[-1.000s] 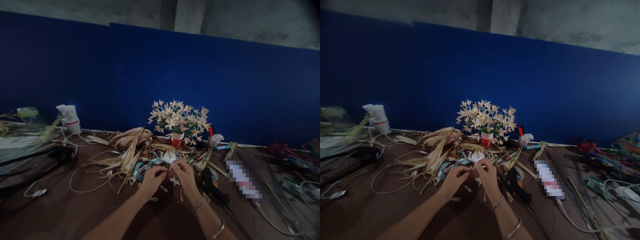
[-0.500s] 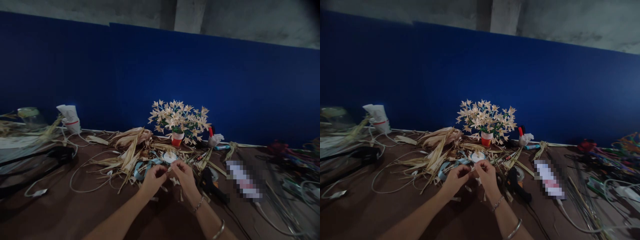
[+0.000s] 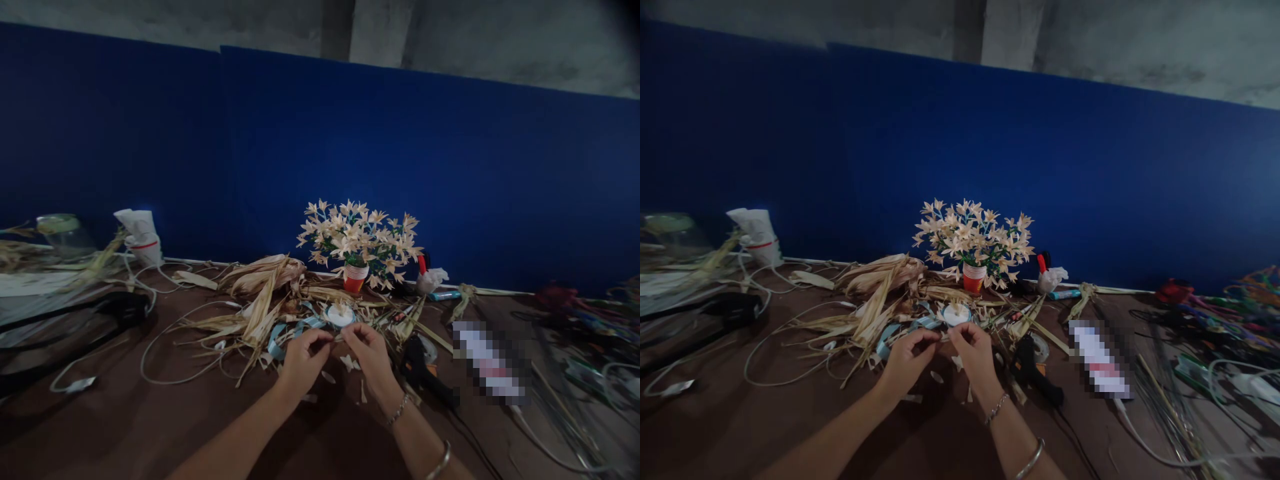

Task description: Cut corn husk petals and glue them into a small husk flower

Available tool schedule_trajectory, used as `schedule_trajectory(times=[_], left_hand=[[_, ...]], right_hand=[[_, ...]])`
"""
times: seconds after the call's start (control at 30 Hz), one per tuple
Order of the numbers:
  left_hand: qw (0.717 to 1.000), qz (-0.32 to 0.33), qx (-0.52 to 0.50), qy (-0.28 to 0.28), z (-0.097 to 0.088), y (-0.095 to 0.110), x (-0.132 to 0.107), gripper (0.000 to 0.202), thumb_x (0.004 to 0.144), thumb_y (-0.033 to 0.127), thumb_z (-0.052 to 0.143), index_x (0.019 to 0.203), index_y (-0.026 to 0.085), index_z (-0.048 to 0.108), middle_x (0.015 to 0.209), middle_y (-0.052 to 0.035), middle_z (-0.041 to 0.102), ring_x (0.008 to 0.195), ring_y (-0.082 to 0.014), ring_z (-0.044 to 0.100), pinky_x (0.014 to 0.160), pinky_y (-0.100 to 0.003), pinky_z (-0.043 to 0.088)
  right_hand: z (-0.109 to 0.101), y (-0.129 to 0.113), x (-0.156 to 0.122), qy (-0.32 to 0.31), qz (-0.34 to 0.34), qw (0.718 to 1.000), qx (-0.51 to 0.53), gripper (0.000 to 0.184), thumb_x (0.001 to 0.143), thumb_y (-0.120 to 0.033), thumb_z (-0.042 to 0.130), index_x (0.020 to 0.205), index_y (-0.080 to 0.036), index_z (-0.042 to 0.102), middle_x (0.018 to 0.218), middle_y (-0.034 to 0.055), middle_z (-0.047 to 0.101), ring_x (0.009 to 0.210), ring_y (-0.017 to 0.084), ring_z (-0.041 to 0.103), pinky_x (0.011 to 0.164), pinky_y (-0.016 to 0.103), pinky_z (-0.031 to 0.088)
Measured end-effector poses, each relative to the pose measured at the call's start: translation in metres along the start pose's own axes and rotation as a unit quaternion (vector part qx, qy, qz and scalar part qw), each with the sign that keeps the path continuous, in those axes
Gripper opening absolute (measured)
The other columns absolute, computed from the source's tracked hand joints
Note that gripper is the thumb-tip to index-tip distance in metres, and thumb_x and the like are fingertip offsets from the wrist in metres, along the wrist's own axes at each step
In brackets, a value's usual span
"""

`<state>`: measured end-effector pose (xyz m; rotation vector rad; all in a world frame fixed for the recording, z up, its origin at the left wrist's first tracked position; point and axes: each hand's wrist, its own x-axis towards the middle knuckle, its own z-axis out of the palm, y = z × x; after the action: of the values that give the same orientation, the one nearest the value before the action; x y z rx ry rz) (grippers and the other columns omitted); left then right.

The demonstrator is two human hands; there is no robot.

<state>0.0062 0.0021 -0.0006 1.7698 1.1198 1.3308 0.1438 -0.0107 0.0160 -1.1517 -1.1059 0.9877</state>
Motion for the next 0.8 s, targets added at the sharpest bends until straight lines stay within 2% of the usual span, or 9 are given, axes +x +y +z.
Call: schedule_trajectory(times=[0.13, 0.3, 0.4, 0.63, 0.73, 0.8], left_hand=[[1.0, -0.006, 0.015, 0.005, -0.001, 0.0, 0.0, 0.014, 0.069, 0.018, 0.053, 0.075, 0.016, 0.066, 0.075, -0.0049, 0.068, 0.072, -0.0171, 0.061, 0.068, -0.026, 0.046], [0.998, -0.055, -0.01, -0.019, -0.001, 0.004, 0.001, 0.02, 0.071, 0.026, 0.055, 0.081, 0.016, 0.068, 0.082, -0.0063, 0.07, 0.076, -0.0192, 0.062, 0.07, -0.027, 0.047], [0.996, -0.08, -0.027, -0.035, -0.003, 0.004, 0.004, 0.022, 0.074, 0.03, 0.052, 0.076, 0.015, 0.069, 0.077, -0.0054, 0.07, 0.073, -0.0191, 0.062, 0.069, -0.026, 0.046], [0.974, -0.131, -0.12, -0.14, -0.002, 0.002, 0.003, 0.027, 0.071, 0.037, 0.055, 0.063, 0.013, 0.065, 0.056, -0.0004, 0.063, 0.054, -0.0131, 0.054, 0.055, -0.023, 0.042], [0.967, -0.152, -0.15, -0.135, 0.0, 0.001, 0.001, 0.023, 0.067, 0.035, 0.059, 0.064, 0.013, 0.065, 0.059, -0.0008, 0.063, 0.055, -0.0131, 0.054, 0.055, -0.023, 0.042], [0.964, -0.169, -0.166, -0.118, 0.001, 0.0, 0.001, 0.022, 0.065, 0.035, 0.062, 0.066, 0.013, 0.066, 0.062, -0.0016, 0.064, 0.058, -0.0136, 0.055, 0.057, -0.023, 0.042]], right_hand=[[-0.001, 0.0, 0.001, -0.004, -0.008, 1.0, -0.003, 0.025, 0.063, -0.039, 0.065, 0.059, -0.016, 0.056, 0.051, -0.0037, 0.048, 0.049, 0.01, 0.041, 0.05, 0.022, 0.035], [-0.007, -0.001, 0.004, 0.001, -0.013, 1.0, 0.0, 0.023, 0.064, -0.038, 0.065, 0.062, -0.016, 0.057, 0.057, -0.002, 0.052, 0.053, 0.011, 0.044, 0.051, 0.022, 0.035], [-0.011, -0.002, 0.007, 0.0, -0.028, 1.0, 0.011, 0.021, 0.063, -0.035, 0.066, 0.062, -0.016, 0.057, 0.059, -0.0022, 0.053, 0.056, 0.011, 0.045, 0.054, 0.022, 0.037], [-0.012, 0.001, 0.008, -0.01, -0.06, 0.998, -0.004, 0.018, 0.064, -0.032, 0.066, 0.06, -0.016, 0.057, 0.063, -0.0009, 0.056, 0.061, 0.012, 0.049, 0.06, 0.023, 0.039], [-0.011, -0.003, 0.008, -0.027, -0.073, 0.996, -0.043, 0.019, 0.067, -0.034, 0.062, 0.061, -0.017, 0.058, 0.065, 0.0002, 0.058, 0.063, 0.013, 0.051, 0.061, 0.023, 0.04], [-0.017, -0.01, 0.011, -0.039, -0.079, 0.992, -0.092, 0.02, 0.071, -0.036, 0.058, 0.07, -0.017, 0.06, 0.071, 0.002, 0.061, 0.066, 0.015, 0.053, 0.061, 0.024, 0.041]])
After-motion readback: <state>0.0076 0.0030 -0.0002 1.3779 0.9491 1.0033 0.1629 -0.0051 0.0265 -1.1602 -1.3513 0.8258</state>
